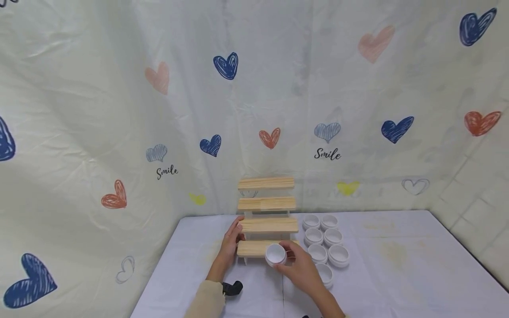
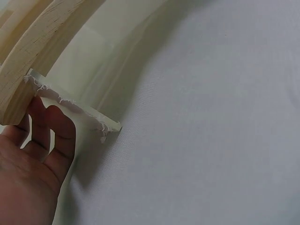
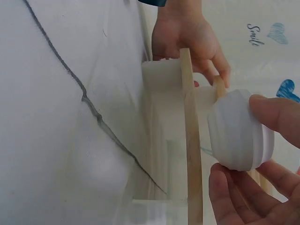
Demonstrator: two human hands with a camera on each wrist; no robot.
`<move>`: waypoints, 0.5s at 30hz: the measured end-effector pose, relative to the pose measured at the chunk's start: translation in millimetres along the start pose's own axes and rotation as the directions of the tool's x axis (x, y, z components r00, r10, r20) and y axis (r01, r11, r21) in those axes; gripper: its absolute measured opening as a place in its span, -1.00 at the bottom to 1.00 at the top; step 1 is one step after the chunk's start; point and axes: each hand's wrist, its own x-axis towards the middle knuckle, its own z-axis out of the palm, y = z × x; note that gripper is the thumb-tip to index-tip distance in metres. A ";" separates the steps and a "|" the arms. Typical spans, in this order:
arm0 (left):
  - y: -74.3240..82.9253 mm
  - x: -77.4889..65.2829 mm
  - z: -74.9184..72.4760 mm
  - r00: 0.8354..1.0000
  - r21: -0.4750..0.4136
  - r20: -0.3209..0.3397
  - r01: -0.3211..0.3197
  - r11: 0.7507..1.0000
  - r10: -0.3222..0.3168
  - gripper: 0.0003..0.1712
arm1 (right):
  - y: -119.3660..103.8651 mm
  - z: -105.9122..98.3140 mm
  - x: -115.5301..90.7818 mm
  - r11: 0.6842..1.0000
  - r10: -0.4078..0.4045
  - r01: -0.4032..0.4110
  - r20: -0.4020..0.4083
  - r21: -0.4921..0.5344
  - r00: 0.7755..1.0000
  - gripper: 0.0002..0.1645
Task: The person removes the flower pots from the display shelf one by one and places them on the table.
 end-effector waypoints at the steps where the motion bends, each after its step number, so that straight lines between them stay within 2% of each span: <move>1: 0.5 -0.6 0.4 1.000 0.000 0.000 -0.002 1.000 0.002 -0.47 | 0.1 -2.5 -1.6 1.000 0.002 -0.002 0.003 0.005 1.000 -0.29; 15: -0.5 -0.8 -0.5 1.000 -0.020 0.003 0.017 1.000 -0.017 -0.47 | 8.6 -34.7 -21.3 0.999 -0.005 0.006 -0.007 0.044 1.000 -0.26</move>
